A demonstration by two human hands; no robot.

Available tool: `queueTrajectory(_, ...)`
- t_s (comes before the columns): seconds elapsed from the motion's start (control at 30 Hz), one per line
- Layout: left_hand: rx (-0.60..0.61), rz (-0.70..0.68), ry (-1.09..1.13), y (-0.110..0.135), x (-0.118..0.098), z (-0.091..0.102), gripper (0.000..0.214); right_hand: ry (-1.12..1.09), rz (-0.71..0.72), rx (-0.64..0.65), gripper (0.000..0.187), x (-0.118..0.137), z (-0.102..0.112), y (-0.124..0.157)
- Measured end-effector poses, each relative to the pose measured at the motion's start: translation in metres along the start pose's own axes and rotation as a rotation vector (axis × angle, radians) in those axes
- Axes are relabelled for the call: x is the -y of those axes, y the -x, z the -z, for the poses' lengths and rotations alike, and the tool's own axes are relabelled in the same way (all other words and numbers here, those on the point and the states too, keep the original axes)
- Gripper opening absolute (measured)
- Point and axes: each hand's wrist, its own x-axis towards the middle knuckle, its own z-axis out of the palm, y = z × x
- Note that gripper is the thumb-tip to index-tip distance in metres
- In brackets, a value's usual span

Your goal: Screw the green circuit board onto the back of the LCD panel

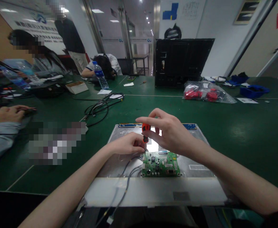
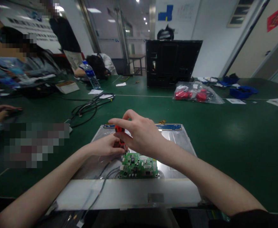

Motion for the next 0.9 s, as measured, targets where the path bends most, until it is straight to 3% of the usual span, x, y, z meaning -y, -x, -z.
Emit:
queueTrajectory(0.37, 0.004, -0.025, 0.015, 0.0007, -0.0051, 0.0014, 0.016, 0.008, -0.027, 0.086, 0.048, 0.0013, -0.0002, -0.0022)
queueTrajectory(0.73, -0.009, -0.020, -0.011, 0.0005, -0.0025, 0.0011, 0.017, 0.016, 0.056, -0.023, 0.028, -0.0012, -0.0005, 0.0002)
queueTrajectory(0.9, -0.004, -0.018, -0.014, 0.0015, -0.0044, 0.0016, 0.018, 0.028, 0.040, -0.020, 0.030, -0.0007, -0.0005, -0.0010)
